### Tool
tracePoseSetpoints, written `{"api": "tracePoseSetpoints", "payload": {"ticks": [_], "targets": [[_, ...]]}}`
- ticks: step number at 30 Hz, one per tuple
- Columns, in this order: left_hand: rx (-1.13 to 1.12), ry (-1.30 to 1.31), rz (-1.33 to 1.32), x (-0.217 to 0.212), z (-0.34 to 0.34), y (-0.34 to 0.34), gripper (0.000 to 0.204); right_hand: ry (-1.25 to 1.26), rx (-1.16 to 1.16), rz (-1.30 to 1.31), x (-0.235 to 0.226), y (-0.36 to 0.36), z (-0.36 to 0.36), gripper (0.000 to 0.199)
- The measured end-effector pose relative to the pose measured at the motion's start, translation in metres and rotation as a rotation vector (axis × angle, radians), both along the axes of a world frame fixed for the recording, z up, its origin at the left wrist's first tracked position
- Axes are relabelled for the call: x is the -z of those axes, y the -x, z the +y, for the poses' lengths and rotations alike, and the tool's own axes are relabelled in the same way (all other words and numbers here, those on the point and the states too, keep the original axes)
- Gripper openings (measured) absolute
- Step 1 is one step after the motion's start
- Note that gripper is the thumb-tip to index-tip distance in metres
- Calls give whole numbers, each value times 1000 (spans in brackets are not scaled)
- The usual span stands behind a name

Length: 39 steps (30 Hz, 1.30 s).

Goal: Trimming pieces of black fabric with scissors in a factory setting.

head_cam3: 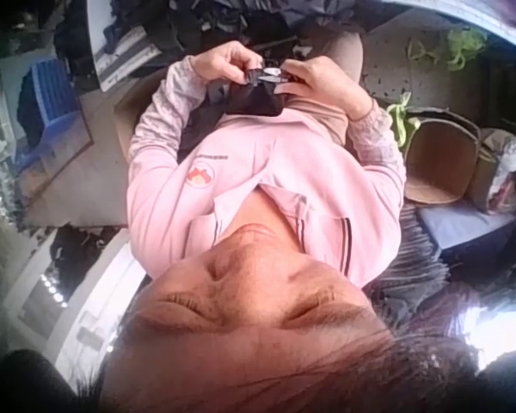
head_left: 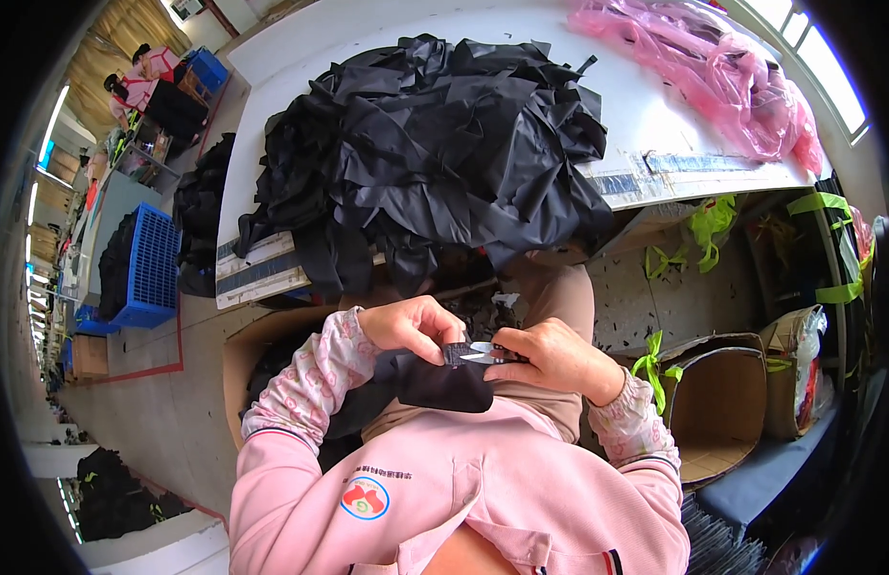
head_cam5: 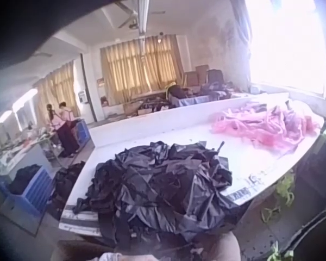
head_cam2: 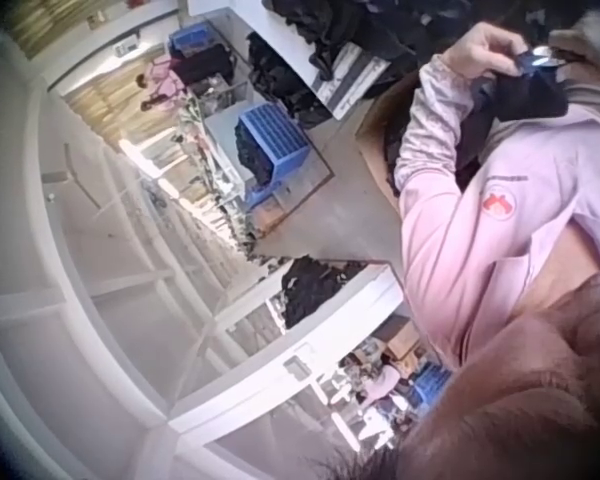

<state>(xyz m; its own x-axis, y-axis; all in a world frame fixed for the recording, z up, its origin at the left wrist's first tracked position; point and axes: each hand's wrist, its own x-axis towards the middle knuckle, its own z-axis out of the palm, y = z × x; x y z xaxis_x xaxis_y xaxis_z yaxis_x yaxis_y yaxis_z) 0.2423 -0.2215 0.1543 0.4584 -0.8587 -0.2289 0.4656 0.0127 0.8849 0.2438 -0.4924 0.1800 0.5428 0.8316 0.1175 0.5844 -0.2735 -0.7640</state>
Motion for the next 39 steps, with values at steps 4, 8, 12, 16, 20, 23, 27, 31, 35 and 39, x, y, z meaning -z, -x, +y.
{"api": "tracePoseSetpoints", "payload": {"ticks": [4,8,12,16,20,23,27,31,35,39], "targets": [[83,-27,-13,-2,-4,-2,9,-16,-65,-37,-2,-1,6,32],[159,-6,-15,-2,-6,-3,10,-65,-117,-27,3,0,11,31],[167,-7,-2,-3,-8,0,10,-55,-130,-39,5,0,10,30],[173,-2,9,-7,-9,2,9,-60,-125,-64,7,1,10,30],[208,26,43,2,-6,2,7,-79,-149,-27,4,0,12,30],[181,-1,39,-2,-9,3,9,-75,-152,-40,7,-1,13,31],[227,19,64,0,-7,1,9,-74,-166,-21,8,-3,12,30],[139,-17,49,5,-5,3,7,-77,-115,74,15,-3,4,30],[-378,-50,-50,4,-14,19,4,-39,161,132,11,3,-2,33],[-734,-31,-158,9,-28,28,3,-101,342,-55,11,15,6,32]]}}
